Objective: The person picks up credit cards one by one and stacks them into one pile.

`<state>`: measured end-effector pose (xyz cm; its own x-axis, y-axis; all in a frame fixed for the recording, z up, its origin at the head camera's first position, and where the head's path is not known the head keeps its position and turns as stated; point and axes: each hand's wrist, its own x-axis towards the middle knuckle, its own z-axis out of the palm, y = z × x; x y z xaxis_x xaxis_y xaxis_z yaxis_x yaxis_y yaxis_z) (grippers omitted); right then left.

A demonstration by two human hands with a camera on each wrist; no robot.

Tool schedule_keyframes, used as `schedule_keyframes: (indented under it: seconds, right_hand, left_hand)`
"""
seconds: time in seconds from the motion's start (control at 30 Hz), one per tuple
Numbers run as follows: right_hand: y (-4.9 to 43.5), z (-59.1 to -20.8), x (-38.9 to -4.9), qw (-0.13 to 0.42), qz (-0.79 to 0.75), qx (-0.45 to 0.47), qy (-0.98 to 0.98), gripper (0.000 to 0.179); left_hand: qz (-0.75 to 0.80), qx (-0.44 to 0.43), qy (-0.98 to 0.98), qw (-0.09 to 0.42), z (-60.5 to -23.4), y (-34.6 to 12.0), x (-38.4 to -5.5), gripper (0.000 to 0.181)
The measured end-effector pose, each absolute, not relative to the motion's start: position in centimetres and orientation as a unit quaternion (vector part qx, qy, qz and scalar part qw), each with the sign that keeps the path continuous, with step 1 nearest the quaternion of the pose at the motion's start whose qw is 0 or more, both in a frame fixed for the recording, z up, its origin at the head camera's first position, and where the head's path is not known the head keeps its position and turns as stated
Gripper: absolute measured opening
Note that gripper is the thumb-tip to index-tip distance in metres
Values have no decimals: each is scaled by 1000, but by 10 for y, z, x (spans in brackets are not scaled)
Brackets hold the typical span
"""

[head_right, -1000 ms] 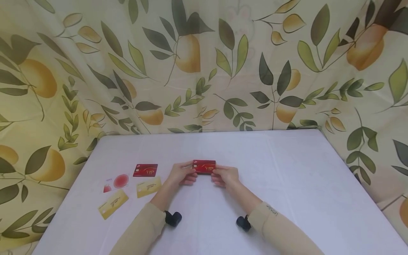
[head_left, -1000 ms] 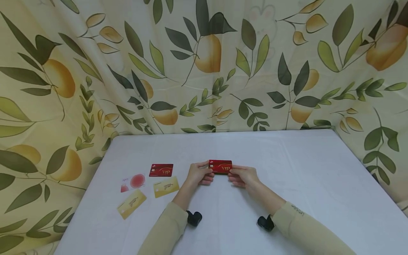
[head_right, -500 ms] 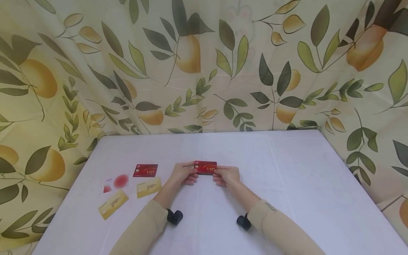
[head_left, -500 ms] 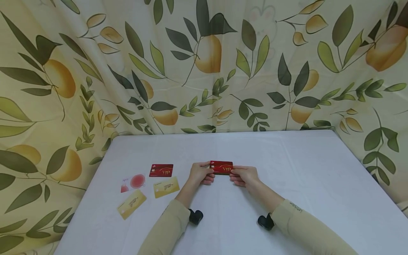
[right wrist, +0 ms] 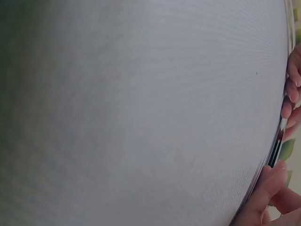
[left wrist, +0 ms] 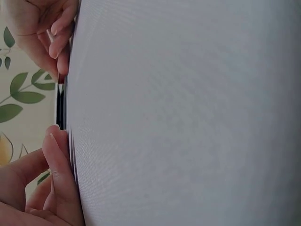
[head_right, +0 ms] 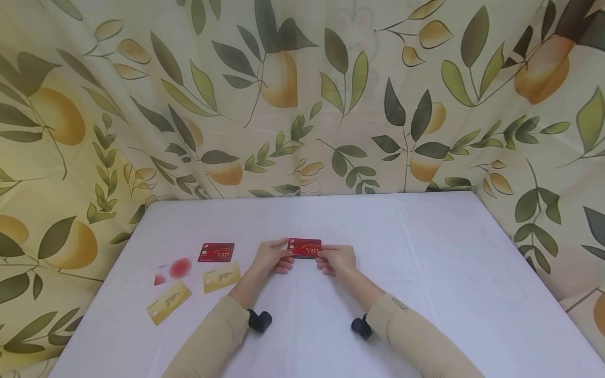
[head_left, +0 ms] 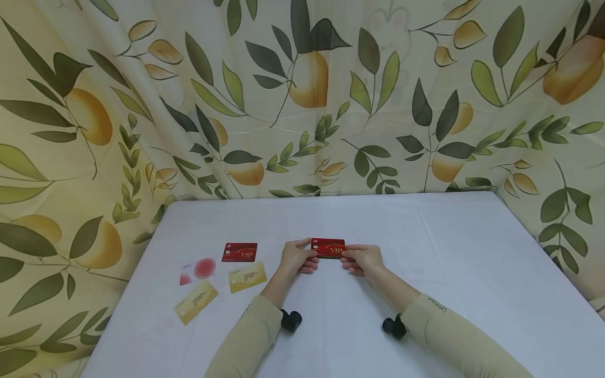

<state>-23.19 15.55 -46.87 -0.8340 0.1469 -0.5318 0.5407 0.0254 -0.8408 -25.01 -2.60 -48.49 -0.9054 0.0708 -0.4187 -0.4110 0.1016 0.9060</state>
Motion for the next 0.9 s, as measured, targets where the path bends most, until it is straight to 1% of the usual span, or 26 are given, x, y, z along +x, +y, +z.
schedule_keyframes:
  seconds: [0.33,0.67,0.9]
  right_hand:
    - [154,-470,-232,144,-651,246,704,34]
    - [156,-473,-233,143,-650,239,707,35]
    - [155,-472,-232,140,-644,236,714,34]
  left_hand:
    - [645,-125,732,179,-486,-26,-252,48]
    - [626,-131,752,162,-482,-24,-249,43]
    - [622,-125,760,140,-484,-23,-249,40]
